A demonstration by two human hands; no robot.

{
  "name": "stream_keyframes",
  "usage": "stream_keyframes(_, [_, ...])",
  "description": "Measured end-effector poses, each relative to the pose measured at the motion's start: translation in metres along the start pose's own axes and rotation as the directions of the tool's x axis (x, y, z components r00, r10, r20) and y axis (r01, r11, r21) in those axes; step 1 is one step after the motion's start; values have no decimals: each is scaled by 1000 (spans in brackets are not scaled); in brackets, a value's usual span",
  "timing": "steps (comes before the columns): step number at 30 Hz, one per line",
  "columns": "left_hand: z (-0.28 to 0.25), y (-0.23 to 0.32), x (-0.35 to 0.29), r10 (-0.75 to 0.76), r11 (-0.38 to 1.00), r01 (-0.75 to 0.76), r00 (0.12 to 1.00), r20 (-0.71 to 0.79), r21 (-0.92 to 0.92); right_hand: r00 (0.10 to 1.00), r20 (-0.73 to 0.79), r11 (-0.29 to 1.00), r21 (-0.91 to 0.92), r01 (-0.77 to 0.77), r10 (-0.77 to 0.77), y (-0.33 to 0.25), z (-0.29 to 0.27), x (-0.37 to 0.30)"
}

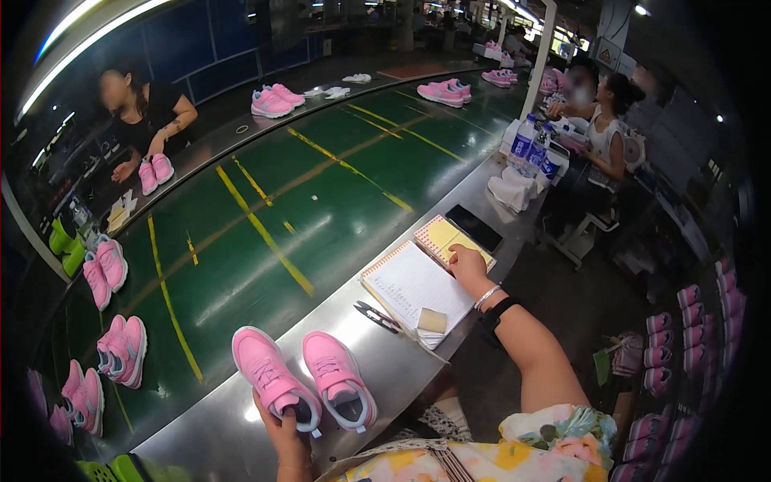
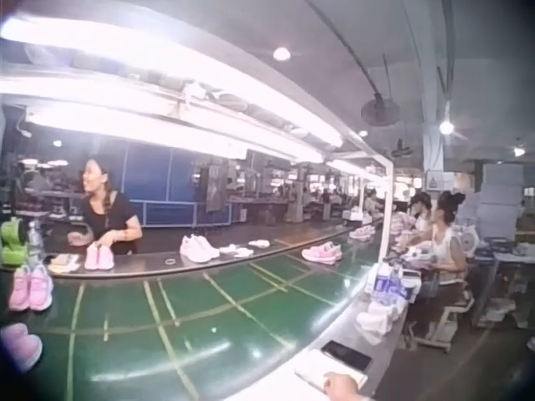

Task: Inspect pairs of pink children's sneakers on a manufacturing line for quality control, including checking laces, soles, and trimming excess threads.

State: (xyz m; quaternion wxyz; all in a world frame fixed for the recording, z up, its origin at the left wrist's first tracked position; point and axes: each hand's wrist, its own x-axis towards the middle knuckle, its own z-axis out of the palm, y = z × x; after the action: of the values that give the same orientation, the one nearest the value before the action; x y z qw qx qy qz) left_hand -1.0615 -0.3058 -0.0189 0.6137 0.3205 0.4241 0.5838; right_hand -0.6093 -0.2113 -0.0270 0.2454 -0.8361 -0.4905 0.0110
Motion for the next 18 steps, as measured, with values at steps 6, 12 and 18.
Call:
stream_keyframes(6, [8, 10, -5, -18, 999, 19, 1000, 12, -43, 998, 63, 998, 53, -30, 26, -4, 0, 0])
stream_keyframes(12, [2, 5, -7, 15, 1000, -14, 1000, 22, -25, 999, -26, 999, -29, 46, -47, -4, 3, -8])
stream_keyframes(18, [2, 6, -6, -9, 1000, 10, 999, 31, -26, 999, 33, 1000, 21, -12, 12, -5, -4, -10])
